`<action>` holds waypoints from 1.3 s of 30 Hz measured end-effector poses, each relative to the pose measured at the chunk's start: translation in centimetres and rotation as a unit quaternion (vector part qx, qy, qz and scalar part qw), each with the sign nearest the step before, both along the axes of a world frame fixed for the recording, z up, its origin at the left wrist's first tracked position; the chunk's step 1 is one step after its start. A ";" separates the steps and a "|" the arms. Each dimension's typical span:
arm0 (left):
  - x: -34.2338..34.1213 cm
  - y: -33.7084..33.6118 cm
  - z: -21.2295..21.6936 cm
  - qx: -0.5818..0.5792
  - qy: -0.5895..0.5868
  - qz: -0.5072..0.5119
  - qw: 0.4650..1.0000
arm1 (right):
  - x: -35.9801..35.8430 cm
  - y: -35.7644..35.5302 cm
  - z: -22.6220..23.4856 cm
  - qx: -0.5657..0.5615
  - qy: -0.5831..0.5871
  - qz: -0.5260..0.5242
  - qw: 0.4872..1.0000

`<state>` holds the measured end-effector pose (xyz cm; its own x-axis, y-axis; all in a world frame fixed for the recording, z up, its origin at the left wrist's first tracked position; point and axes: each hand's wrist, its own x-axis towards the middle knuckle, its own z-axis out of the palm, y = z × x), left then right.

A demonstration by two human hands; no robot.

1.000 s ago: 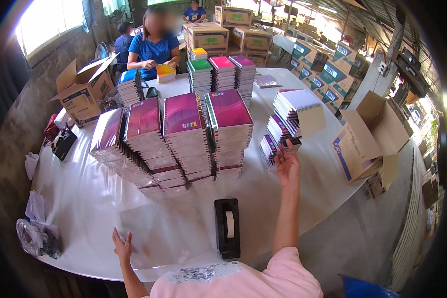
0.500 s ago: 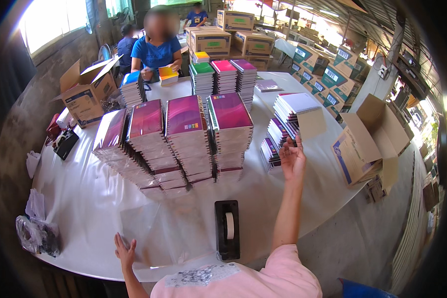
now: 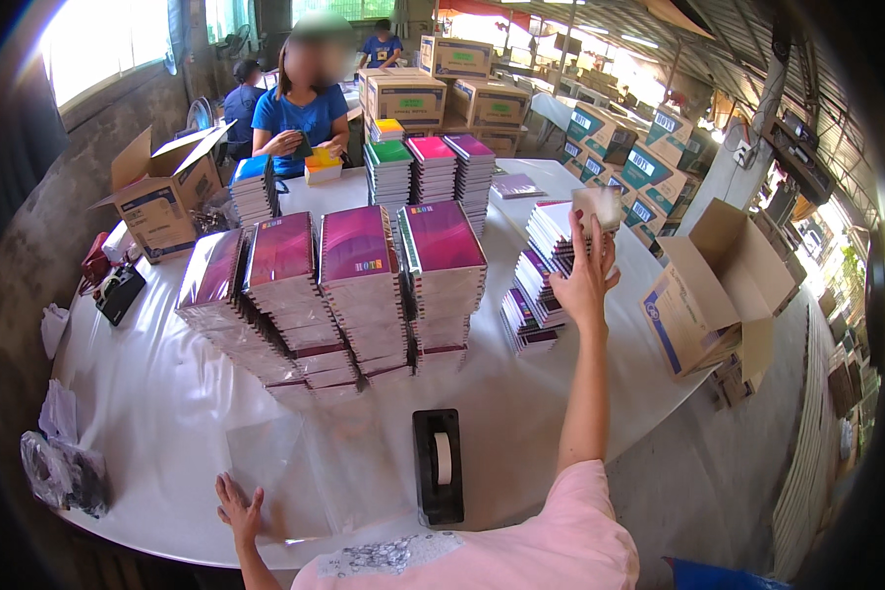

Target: The person places small spiral-bound notepads into individual plastic sleeves by hand, secures the sleeves with tape from a dispenser, and stacks the packaged pads.

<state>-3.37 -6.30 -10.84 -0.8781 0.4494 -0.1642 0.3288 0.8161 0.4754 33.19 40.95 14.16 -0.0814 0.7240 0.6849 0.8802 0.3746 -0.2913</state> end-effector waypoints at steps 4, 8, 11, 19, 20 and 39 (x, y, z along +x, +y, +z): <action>0.0 -0.1 0.1 -0.009 0.001 0.003 1.000 | -0.3 1.8 -0.7 0.004 -0.105 -0.034 0.994; 0.1 0.2 -0.2 0.000 0.003 0.000 1.000 | 0.2 4.6 -3.2 0.082 -0.132 -0.053 0.986; -0.1 -0.2 0.0 0.001 -0.002 0.000 1.000 | 0.4 6.0 -4.4 0.138 -0.135 -0.062 0.979; 0.9 0.0 2.0 -0.004 -0.018 -0.004 1.000 | 0.6 7.3 -4.6 0.248 -0.184 -0.076 0.948; 0.9 0.4 2.4 0.017 -0.008 -0.011 1.000 | 0.9 7.4 -4.3 0.261 -0.202 -0.065 0.942; 3.7 2.0 10.4 0.443 -0.049 -0.260 0.857 | -3.3 -18.7 6.1 0.089 0.005 0.377 0.922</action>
<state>0.35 -4.31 -0.46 -0.5221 0.7626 0.3818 0.4615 -0.1239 0.8785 29.89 22.22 20.27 -0.5084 0.3409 0.7908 0.3478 0.9214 -0.1735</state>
